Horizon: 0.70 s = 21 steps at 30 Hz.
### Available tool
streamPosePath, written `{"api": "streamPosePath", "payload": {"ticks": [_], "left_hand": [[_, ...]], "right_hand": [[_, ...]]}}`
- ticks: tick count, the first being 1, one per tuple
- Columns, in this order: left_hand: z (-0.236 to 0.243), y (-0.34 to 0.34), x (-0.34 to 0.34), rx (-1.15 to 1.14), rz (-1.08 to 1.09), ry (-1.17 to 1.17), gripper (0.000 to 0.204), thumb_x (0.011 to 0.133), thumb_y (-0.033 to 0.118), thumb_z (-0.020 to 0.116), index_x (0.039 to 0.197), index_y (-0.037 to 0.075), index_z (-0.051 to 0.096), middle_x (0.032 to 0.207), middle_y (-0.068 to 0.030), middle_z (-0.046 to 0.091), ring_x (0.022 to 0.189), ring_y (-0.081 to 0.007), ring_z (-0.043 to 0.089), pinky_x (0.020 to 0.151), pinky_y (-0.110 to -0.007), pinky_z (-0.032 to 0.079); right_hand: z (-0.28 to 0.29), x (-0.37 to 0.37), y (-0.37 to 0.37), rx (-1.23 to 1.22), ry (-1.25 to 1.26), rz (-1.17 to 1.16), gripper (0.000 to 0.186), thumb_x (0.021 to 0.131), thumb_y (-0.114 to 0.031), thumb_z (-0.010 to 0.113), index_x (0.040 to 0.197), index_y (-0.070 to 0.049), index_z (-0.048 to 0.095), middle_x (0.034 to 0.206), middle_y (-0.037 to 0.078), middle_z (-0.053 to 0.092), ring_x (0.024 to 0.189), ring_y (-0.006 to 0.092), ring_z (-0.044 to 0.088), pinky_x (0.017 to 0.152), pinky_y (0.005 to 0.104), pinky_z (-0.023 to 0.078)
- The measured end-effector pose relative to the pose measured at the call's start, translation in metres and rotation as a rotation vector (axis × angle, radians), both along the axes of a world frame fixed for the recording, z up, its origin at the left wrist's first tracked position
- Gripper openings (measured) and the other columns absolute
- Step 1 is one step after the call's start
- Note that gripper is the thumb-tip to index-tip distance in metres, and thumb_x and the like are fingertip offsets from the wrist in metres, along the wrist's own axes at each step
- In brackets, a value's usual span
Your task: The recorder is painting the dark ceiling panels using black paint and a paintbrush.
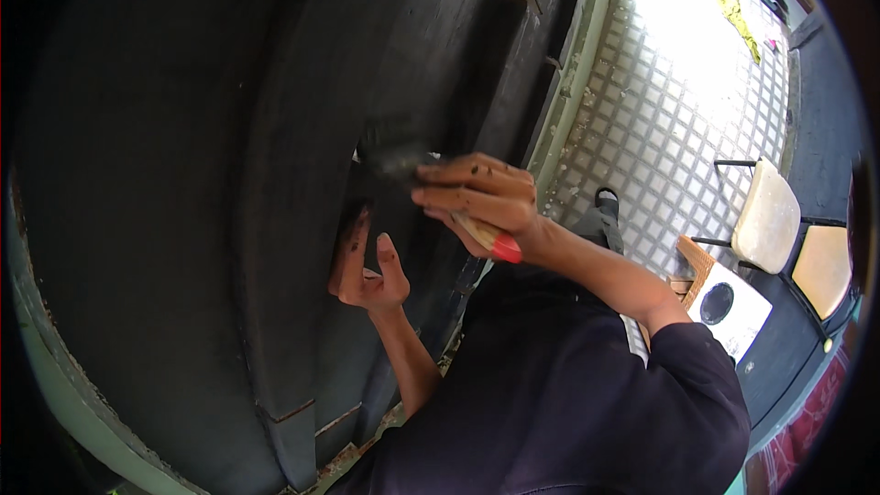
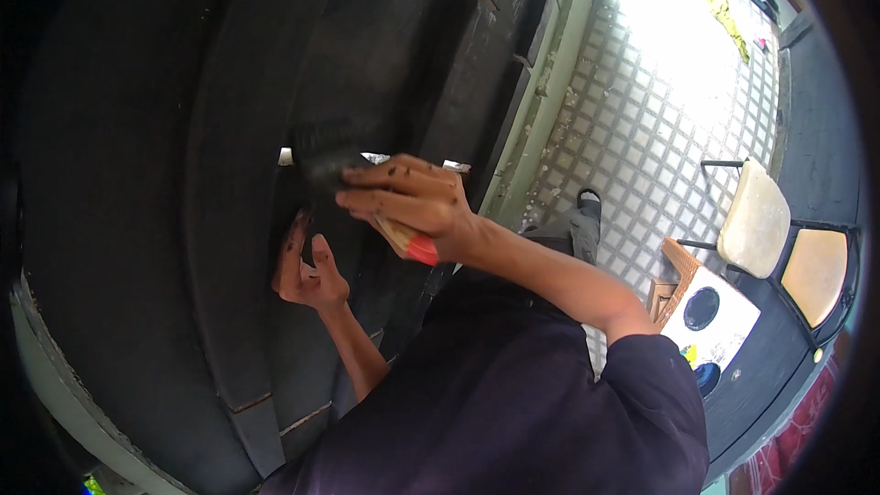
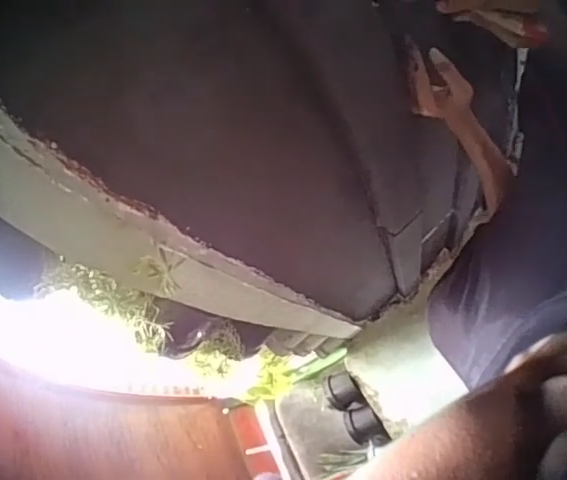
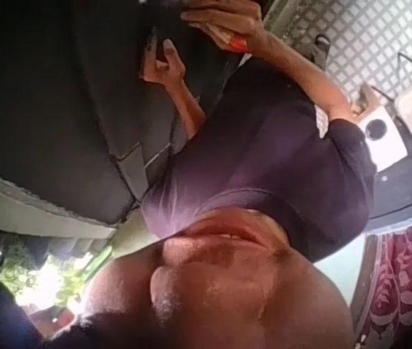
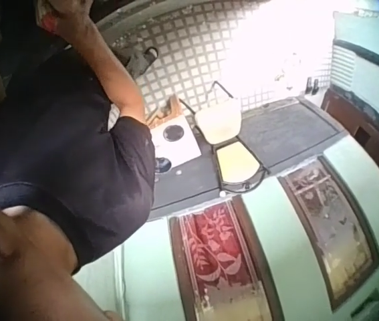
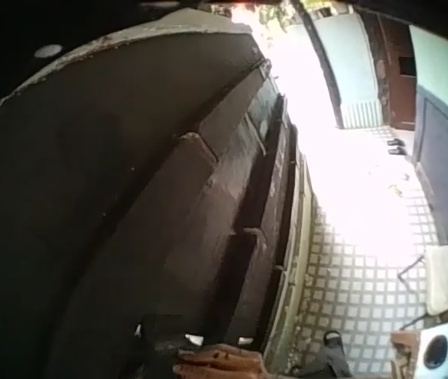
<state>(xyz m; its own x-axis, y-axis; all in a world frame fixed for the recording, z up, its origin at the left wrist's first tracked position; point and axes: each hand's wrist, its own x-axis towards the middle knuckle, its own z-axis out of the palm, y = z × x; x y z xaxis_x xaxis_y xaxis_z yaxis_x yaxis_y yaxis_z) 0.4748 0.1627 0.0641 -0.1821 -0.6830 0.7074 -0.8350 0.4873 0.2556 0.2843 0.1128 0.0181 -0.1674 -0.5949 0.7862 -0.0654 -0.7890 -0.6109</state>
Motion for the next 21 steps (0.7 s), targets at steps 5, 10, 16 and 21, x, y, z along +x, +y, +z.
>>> {"api": "streamPosePath", "payload": {"ticks": [5, 10, 16, 21], "left_hand": [[0.004, 0.0, 0.0, -0.049, -0.005, -0.067, 0.031, 0.089, 0.011, 0.059, 0.107, -0.011, 0.07, 0.103, -0.0213, 0.073, 0.093, -0.0323, 0.073, 0.086, -0.036, 0.056], [0.001, -0.001, 0.0, -0.058, -0.014, -0.089, 0.032, 0.087, 0.01, 0.058, 0.106, -0.012, 0.07, 0.102, -0.0218, 0.073, 0.093, -0.0326, 0.073, 0.085, -0.036, 0.056], [-0.003, 0.0, 0.002, -0.092, -0.044, -0.005, 0.034, 0.082, 0.011, 0.058, 0.104, -0.012, 0.071, 0.1, -0.0215, 0.074, 0.09, -0.0329, 0.074, 0.085, -0.036, 0.057], [-0.003, -0.001, 0.004, -0.115, -0.039, -0.078, 0.036, 0.083, 0.013, 0.057, 0.104, -0.013, 0.07, 0.099, -0.0227, 0.073, 0.088, -0.0334, 0.073, 0.082, -0.037, 0.058]], "right_hand": [[-0.002, -0.026, -0.011, -0.068, 0.075, -0.045, 0.026, 0.072, 0.001, 0.08, 0.097, -0.005, 0.075, 0.103, 0.012, 0.073, 0.09, 0.0223, 0.07, 0.075, 0.0302, 0.057], [0.01, -0.014, -0.032, 0.008, 0.003, -0.144, 0.026, 0.072, 0.001, 0.079, 0.097, -0.005, 0.075, 0.102, 0.012, 0.073, 0.09, 0.0225, 0.069, 0.073, 0.0303, 0.056], [-0.009, -0.006, 0.01, 0.047, -0.091, 0.161, 0.023, 0.071, 0.0, 0.08, 0.093, -0.006, 0.076, 0.103, 0.012, 0.072, 0.085, 0.0229, 0.069, 0.071, 0.0303, 0.055], [0.006, -0.014, -0.02, 0.088, -0.087, -0.183, 0.025, 0.071, 0.0, 0.08, 0.094, -0.008, 0.077, 0.111, 0.016, 0.07, 0.09, 0.0234, 0.069, 0.071, 0.0309, 0.055]]}}
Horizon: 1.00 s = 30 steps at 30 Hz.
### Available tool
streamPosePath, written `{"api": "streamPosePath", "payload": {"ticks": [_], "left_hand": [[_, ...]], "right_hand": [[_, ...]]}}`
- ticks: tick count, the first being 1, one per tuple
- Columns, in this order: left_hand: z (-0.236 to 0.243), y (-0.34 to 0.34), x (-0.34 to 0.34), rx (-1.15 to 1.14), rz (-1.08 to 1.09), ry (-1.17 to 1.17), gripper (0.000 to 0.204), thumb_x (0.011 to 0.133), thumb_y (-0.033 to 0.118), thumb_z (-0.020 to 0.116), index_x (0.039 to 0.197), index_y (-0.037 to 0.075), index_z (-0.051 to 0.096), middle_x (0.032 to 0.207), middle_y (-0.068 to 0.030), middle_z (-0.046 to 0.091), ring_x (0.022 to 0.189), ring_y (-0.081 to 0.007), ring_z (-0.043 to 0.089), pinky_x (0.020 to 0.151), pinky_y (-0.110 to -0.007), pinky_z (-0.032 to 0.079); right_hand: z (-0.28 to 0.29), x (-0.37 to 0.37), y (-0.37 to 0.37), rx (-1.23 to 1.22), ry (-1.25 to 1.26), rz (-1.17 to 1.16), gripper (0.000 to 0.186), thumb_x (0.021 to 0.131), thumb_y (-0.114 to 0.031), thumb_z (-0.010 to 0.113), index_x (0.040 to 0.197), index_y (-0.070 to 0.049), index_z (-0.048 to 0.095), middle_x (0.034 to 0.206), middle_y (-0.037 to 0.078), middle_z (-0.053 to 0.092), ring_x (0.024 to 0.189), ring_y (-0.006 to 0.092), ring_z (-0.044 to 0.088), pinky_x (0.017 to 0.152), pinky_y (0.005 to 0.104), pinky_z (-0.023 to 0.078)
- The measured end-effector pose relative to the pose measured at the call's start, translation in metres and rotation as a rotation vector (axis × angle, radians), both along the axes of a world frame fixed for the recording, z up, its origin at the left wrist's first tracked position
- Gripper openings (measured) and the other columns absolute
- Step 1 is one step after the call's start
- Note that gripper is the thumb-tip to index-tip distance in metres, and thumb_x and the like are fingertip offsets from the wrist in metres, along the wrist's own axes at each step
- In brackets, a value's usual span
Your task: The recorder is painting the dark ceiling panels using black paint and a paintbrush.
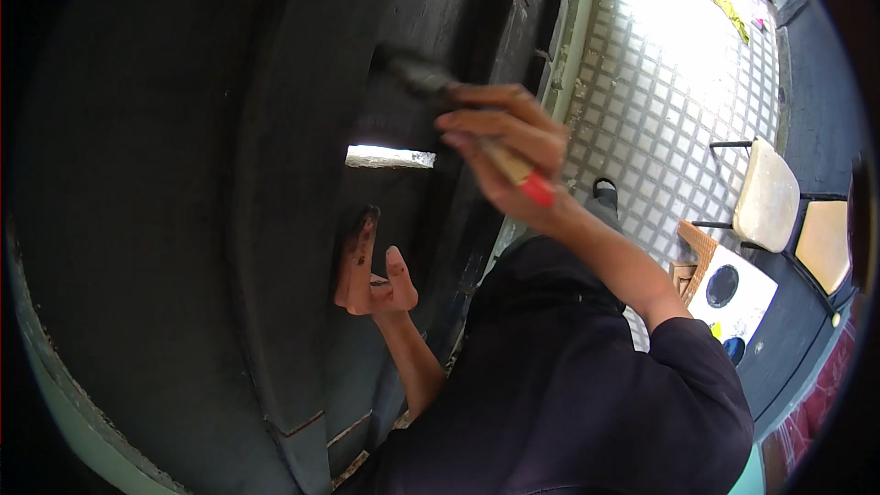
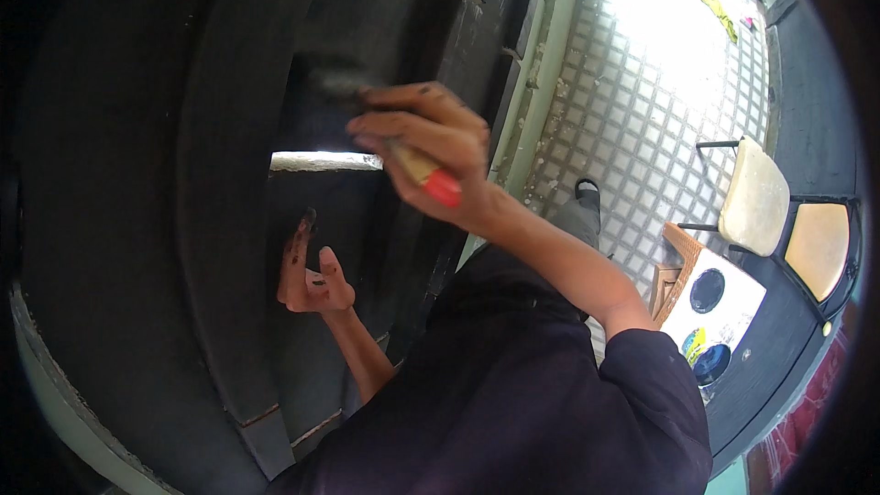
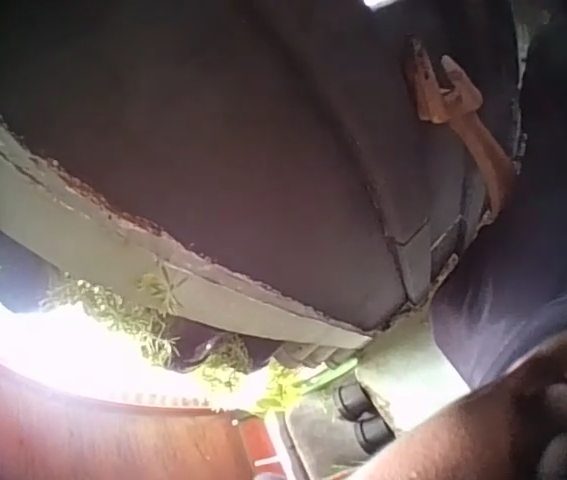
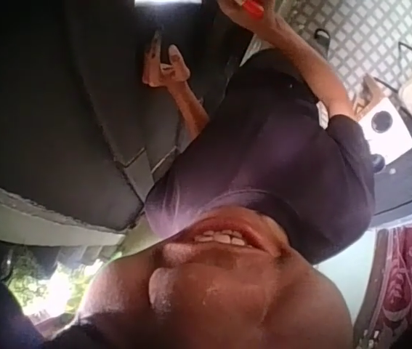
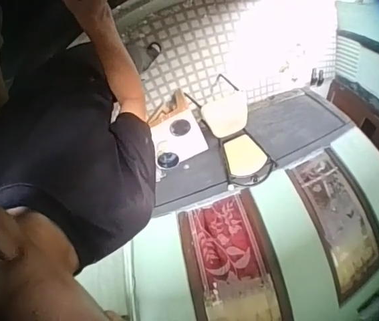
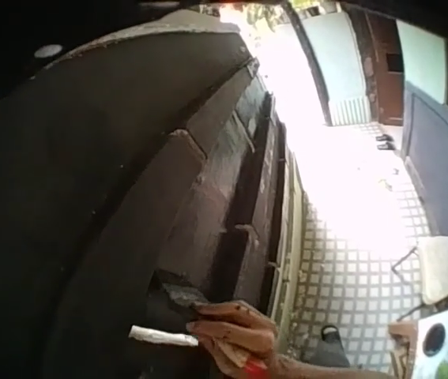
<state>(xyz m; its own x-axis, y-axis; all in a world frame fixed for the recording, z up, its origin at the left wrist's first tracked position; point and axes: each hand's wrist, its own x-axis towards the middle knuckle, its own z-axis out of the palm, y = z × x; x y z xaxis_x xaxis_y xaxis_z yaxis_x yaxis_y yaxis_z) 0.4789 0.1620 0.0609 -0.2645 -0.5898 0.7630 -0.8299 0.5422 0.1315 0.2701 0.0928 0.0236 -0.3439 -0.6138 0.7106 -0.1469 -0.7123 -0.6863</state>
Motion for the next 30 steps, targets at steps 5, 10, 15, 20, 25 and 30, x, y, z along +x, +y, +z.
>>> {"api": "streamPosePath", "payload": {"ticks": [5, 10, 15, 20, 25, 30], "left_hand": [[-0.006, -0.001, -0.004, 0.008, -0.06, 0.179, 0.037, 0.078, 0.012, 0.057, 0.102, -0.014, 0.071, 0.097, -0.0224, 0.074, 0.087, -0.0335, 0.074, 0.083, -0.036, 0.058], [-0.005, 0.0, 0.001, -0.015, -0.04, 0.106, 0.037, 0.084, 0.016, 0.057, 0.101, -0.015, 0.069, 0.097, -0.0236, 0.073, 0.086, -0.0324, 0.073, 0.08, -0.037, 0.058], [-0.01, -0.006, -0.005, 0.008, -0.045, 0.116, 0.037, 0.085, 0.015, 0.058, 0.103, -0.014, 0.069, 0.098, -0.0239, 0.073, 0.087, -0.0321, 0.073, 0.08, -0.037, 0.058], [-0.008, -0.005, -0.004, -0.022, -0.028, 0.106, 0.036, 0.085, 0.015, 0.058, 0.104, -0.014, 0.069, 0.099, -0.0243, 0.073, 0.087, -0.0327, 0.073, 0.078, -0.036, 0.058], [-0.009, -0.001, 0.002, -0.015, -0.014, 0.075, 0.035, 0.086, 0.015, 0.058, 0.104, -0.013, 0.07, 0.1, -0.024, 0.073, 0.088, -0.0333, 0.073, 0.076, -0.036, 0.058], [-0.013, -0.008, -0.007, -0.009, -0.017, 0.088, 0.035, 0.088, 0.016, 0.058, 0.104, -0.013, 0.07, 0.1, -0.0238, 0.073, 0.089, -0.0338, 0.073, 0.077, -0.036, 0.058]], "right_hand": [[-0.018, 0.027, 0.039, -0.01, 0.014, 0.272, 0.023, 0.073, 0.002, 0.078, 0.093, -0.007, 0.075, 0.11, 0.016, 0.07, 0.089, 0.0235, 0.07, 0.076, 0.0311, 0.056], [-0.015, -0.001, 0.023, 0.076, -0.078, 0.134, 0.02, 0.073, 0.004, 0.078, 0.09, -0.005, 0.073, 0.105, 0.015, 0.071, 0.089, 0.0246, 0.071, 0.073, 0.0289, 0.057], [-0.038, 0.028, 0.029, 0.045, 0.046, 0.155, 0.02, 0.072, -0.001, 0.08, 0.088, -0.01, 0.072, 0.107, 0.012, 0.071, 0.09, 0.0241, 0.071, 0.073, 0.032, 0.057], [-0.036, 0.011, 0.045, 0.08, 0.04, 0.365, 0.019, 0.073, -0.001, 0.08, 0.089, -0.009, 0.072, 0.107, 0.011, 0.071, 0.091, 0.024, 0.071, 0.074, 0.0323, 0.057], [-0.043, -0.001, 0.019, 0.09, -0.03, 0.144, 0.018, 0.075, 0.004, 0.076, 0.09, -0.004, 0.071, 0.101, 0.015, 0.069, 0.087, 0.0248, 0.07, 0.073, 0.033, 0.057], [-0.064, 0.029, 0.055, 0.189, -0.07, 0.359, 0.02, 0.074, 0.005, 0.077, 0.09, -0.004, 0.07, 0.101, 0.015, 0.069, 0.089, 0.0254, 0.069, 0.074, 0.033, 0.056]]}}
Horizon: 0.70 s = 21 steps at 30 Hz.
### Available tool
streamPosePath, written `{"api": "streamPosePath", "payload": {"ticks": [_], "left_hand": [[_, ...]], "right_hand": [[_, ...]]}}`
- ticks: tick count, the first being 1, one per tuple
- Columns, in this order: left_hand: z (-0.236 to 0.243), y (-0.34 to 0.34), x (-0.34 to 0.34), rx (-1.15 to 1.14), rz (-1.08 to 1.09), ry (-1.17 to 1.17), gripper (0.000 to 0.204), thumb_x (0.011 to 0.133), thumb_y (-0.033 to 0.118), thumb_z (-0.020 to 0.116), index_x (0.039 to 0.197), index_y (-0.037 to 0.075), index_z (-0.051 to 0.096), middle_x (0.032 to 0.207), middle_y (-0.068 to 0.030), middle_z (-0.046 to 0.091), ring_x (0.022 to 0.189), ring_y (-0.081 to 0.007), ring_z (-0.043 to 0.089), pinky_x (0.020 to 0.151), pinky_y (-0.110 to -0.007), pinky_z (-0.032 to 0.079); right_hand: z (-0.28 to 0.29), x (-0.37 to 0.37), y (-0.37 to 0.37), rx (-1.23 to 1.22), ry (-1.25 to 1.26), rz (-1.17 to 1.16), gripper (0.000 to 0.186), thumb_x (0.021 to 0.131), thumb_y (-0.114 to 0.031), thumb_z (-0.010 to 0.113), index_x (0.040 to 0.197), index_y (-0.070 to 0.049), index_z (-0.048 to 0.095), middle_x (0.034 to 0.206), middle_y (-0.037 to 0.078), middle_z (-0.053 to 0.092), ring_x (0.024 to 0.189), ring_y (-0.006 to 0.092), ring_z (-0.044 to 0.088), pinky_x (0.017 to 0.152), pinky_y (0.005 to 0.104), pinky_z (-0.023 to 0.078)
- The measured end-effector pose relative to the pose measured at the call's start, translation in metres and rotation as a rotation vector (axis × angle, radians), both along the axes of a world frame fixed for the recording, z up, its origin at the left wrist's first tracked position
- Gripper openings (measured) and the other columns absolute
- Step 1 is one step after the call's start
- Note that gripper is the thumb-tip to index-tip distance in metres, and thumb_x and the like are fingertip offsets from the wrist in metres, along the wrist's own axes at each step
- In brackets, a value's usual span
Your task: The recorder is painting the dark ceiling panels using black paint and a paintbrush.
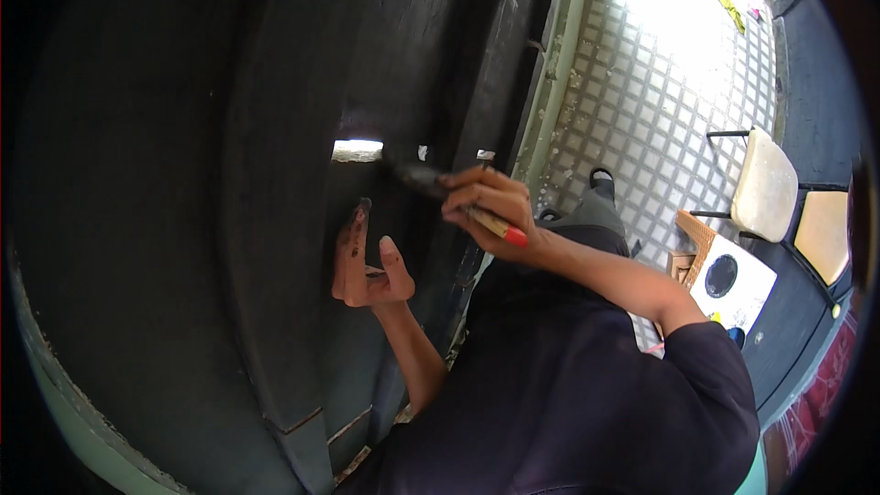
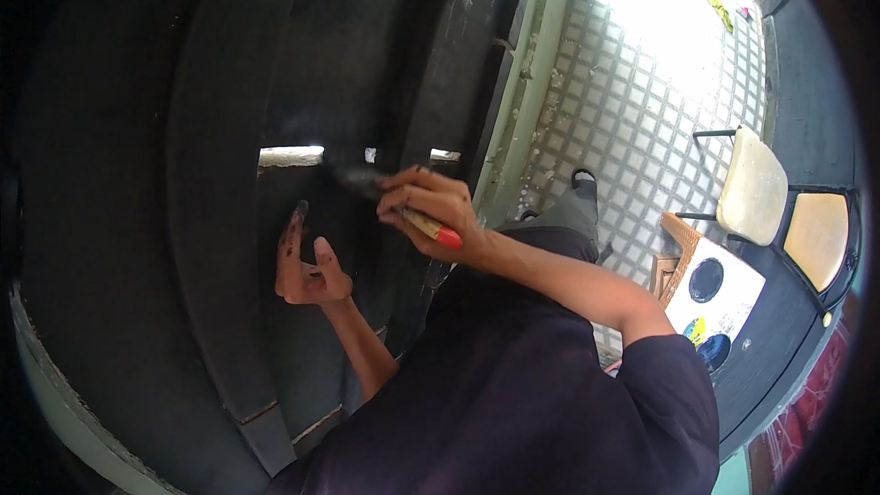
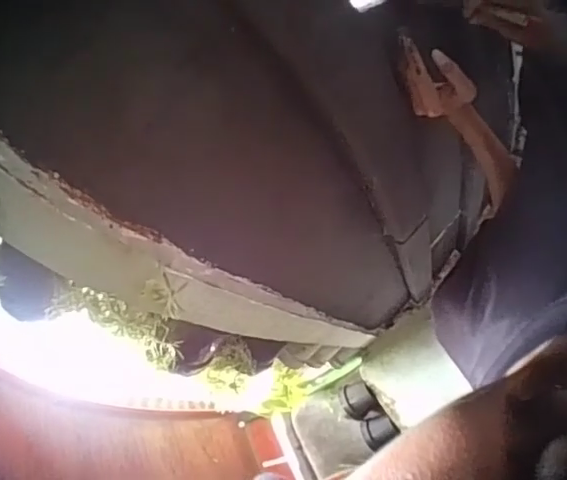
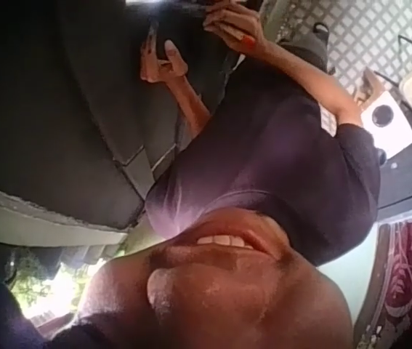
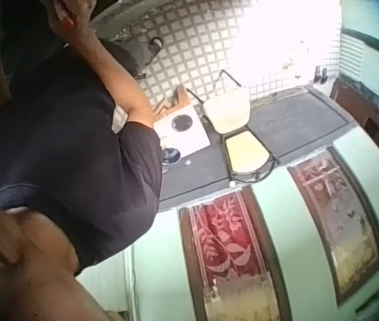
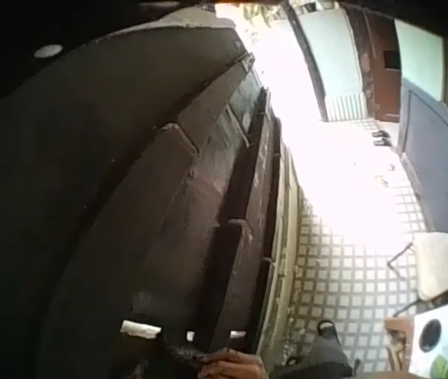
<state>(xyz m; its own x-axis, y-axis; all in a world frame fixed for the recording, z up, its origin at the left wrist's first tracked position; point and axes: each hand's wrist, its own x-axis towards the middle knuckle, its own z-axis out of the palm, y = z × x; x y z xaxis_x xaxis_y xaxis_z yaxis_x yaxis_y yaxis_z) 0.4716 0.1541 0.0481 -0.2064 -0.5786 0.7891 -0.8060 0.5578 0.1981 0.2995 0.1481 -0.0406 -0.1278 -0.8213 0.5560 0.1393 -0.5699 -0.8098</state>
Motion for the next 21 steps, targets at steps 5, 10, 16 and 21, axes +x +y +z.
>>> {"api": "streamPosePath", "payload": {"ticks": [5, 10, 16, 21], "left_hand": [[0.008, 0.007, 0.004, 0.06, 0.003, -0.041, 0.034, 0.088, 0.014, 0.059, 0.107, -0.012, 0.069, 0.104, -0.0233, 0.072, 0.094, -0.0343, 0.072, 0.081, -0.038, 0.057], [0.01, 0.004, -0.002, 0.101, 0.002, -0.057, 0.033, 0.087, 0.012, 0.059, 0.108, -0.011, 0.069, 0.105, -0.0229, 0.072, 0.096, -0.0342, 0.072, 0.084, -0.038, 0.056], [0.016, 0.009, -0.001, 0.165, -0.008, -0.084, 0.032, 0.086, 0.01, 0.059, 0.11, -0.01, 0.069, 0.107, -0.0218, 0.072, 0.098, -0.0343, 0.071, 0.089, -0.039, 0.055], [0.015, 0.011, 0.002, 0.161, -0.027, -0.047, 0.031, 0.087, 0.009, 0.06, 0.109, -0.009, 0.069, 0.107, -0.0213, 0.072, 0.098, -0.0339, 0.071, 0.089, -0.039, 0.055]], "right_hand": [[0.014, -0.028, -0.017, -0.09, 0.045, -0.185, 0.019, 0.075, 0.002, 0.078, 0.09, -0.004, 0.069, 0.104, 0.014, 0.068, 0.087, 0.0241, 0.068, 0.072, 0.0307, 0.054], [-0.003, -0.02, -0.036, 0.059, 0.016, -0.251, 0.017, 0.076, 0.001, 0.077, 0.09, -0.005, 0.069, 0.102, 0.014, 0.067, 0.09, 0.0269, 0.067, 0.076, 0.0348, 0.052], [-0.002, -0.017, 0.0, 0.084, -0.019, 0.011, 0.014, 0.078, 0.001, 0.076, 0.089, -0.004, 0.069, 0.099, 0.011, 0.068, 0.096, 0.0271, 0.066, 0.078, 0.0339, 0.053], [0.017, -0.028, -0.04, 0.306, -0.412, -0.273, 0.011, 0.083, 0.003, 0.072, 0.093, 0.002, 0.068, 0.104, 0.012, 0.066, 0.09, 0.0194, 0.066, 0.07, 0.0285, 0.053]]}}
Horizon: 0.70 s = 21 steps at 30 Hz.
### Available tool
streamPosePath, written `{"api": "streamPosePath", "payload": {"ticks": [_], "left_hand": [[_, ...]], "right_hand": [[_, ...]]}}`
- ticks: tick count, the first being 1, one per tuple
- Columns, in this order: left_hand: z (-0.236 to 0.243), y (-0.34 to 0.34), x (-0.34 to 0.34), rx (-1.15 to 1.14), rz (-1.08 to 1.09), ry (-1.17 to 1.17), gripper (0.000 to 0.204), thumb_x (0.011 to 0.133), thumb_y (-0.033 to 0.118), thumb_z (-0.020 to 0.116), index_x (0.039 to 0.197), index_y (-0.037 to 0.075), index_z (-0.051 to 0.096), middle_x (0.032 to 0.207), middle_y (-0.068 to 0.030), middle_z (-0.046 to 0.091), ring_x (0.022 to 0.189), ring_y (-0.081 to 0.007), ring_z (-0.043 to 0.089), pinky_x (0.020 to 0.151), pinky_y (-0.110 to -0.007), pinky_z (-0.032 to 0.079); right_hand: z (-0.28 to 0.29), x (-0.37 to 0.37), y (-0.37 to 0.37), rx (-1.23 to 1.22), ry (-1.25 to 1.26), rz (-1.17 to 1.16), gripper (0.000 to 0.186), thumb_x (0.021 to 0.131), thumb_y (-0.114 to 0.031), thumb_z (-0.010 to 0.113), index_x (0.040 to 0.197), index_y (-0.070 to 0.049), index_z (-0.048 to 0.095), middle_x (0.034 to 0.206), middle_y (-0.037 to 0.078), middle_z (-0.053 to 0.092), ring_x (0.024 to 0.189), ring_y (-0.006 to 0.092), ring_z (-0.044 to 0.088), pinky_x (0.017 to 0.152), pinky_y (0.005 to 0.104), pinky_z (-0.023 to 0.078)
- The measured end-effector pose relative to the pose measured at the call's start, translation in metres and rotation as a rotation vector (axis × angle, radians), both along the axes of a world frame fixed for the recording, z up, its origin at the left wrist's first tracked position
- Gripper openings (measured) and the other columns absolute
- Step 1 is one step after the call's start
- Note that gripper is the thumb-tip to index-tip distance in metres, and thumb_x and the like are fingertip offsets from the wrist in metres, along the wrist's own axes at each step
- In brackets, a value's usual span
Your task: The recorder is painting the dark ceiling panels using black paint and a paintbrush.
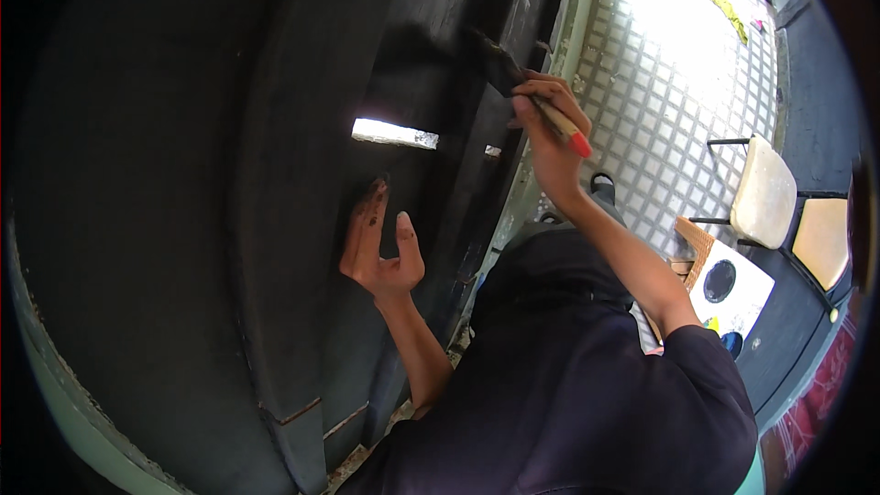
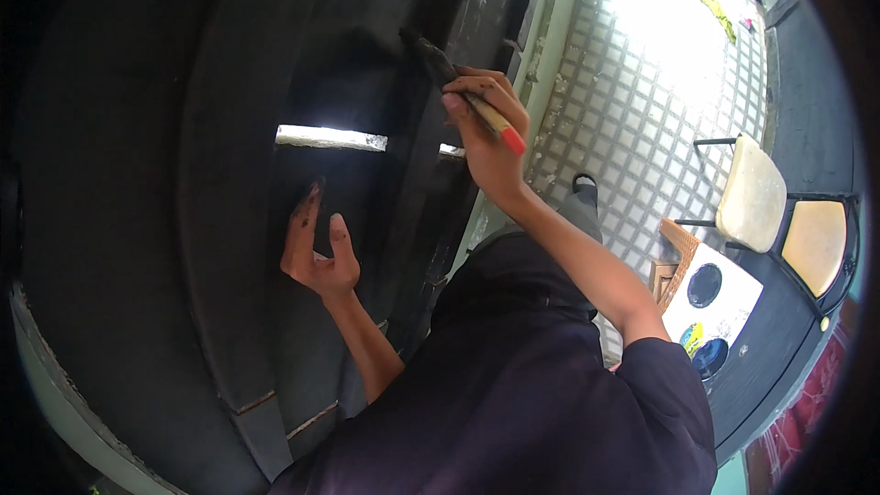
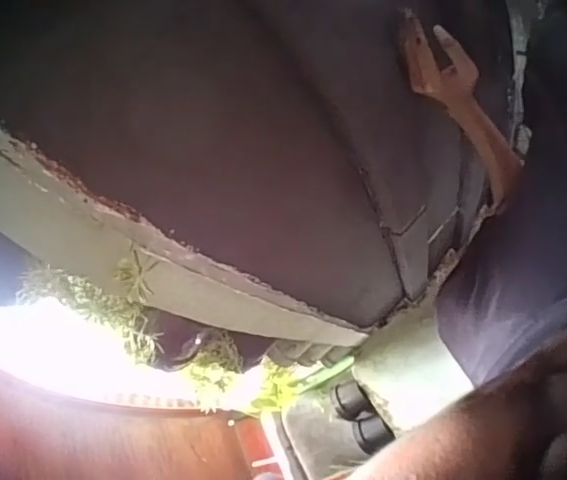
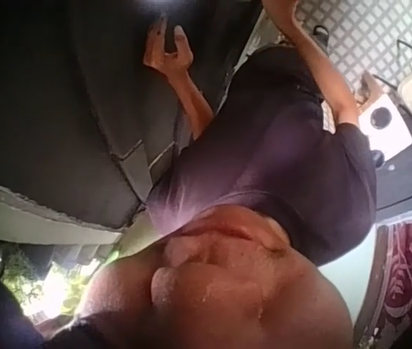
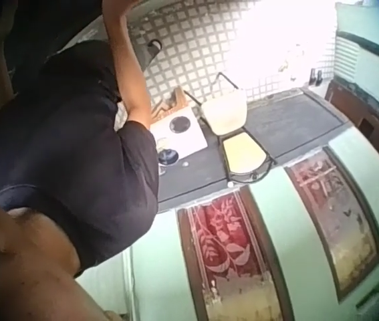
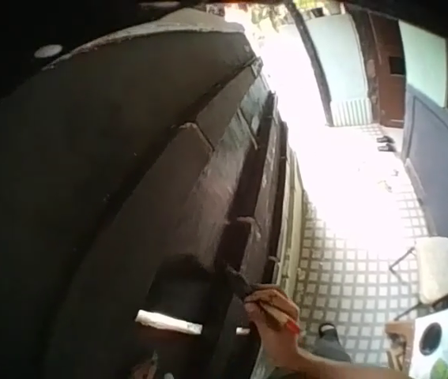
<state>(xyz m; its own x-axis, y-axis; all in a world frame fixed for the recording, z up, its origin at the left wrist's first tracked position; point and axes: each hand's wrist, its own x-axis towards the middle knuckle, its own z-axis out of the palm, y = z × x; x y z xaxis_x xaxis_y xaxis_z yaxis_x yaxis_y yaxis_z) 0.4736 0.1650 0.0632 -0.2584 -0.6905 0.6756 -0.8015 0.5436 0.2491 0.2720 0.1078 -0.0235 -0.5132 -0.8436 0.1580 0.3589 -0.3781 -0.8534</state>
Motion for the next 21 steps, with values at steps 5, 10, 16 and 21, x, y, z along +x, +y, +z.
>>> {"api": "streamPosePath", "payload": {"ticks": [5, 10, 16, 21], "left_hand": [[-0.001, -0.003, -0.005, 0.038, 0.023, 0.023, 0.026, 0.085, 0.001, 0.062, 0.109, -0.008, 0.07, 0.107, -0.0199, 0.073, 0.099, -0.0331, 0.071, 0.089, -0.039, 0.055], [0.004, -0.003, -0.016, 0.031, 0.076, 0.137, 0.024, 0.085, 0.0, 0.063, 0.107, -0.006, 0.072, 0.106, -0.018, 0.073, 0.099, -0.0311, 0.071, 0.09, -0.037, 0.055], [0.008, -0.002, -0.021, 0.021, 0.199, 0.215, 0.025, 0.084, -0.001, 0.065, 0.108, -0.001, 0.073, 0.104, -0.0162, 0.073, 0.094, -0.03, 0.072, 0.084, -0.035, 0.055], [-0.011, 0.038, -0.059, 0.117, 0.446, 0.409, 0.027, 0.083, 0.001, 0.068, 0.11, 0.001, 0.073, 0.096, -0.0162, 0.072, 0.084, -0.0309, 0.071, 0.076, -0.035, 0.056]], "right_hand": [[-0.005, 0.023, 0.041, -0.056, 0.32, 0.223, 0.01, 0.089, -0.003, 0.071, 0.098, 0.0, 0.069, 0.107, 0.008, 0.066, 0.09, 0.0134, 0.064, 0.067, 0.0264, 0.057], [-0.003, -0.025, 0.051, 0.229, -0.234, 0.369, 0.015, 0.093, -0.013, 0.069, 0.106, -0.006, 0.068, 0.107, 0.005, 0.066, 0.088, 0.0104, 0.063, 0.066, 0.0246, 0.056], [-0.038, -0.11, 0.037, 0.444, -0.666, 0.466, 0.024, 0.095, -0.024, 0.065, 0.115, -0.011, 0.062, 0.108, 0.003, 0.066, 0.094, 0.0143, 0.058, 0.075, 0.0258, 0.044], [-0.172, -0.205, -0.001, 0.832, -0.805, 0.424, 0.025, 0.096, -0.005, 0.052, 0.117, 0.009, 0.054, 0.113, 0.018, 0.061, 0.106, 0.0244, 0.061, 0.103, 0.0337, 0.051]]}}
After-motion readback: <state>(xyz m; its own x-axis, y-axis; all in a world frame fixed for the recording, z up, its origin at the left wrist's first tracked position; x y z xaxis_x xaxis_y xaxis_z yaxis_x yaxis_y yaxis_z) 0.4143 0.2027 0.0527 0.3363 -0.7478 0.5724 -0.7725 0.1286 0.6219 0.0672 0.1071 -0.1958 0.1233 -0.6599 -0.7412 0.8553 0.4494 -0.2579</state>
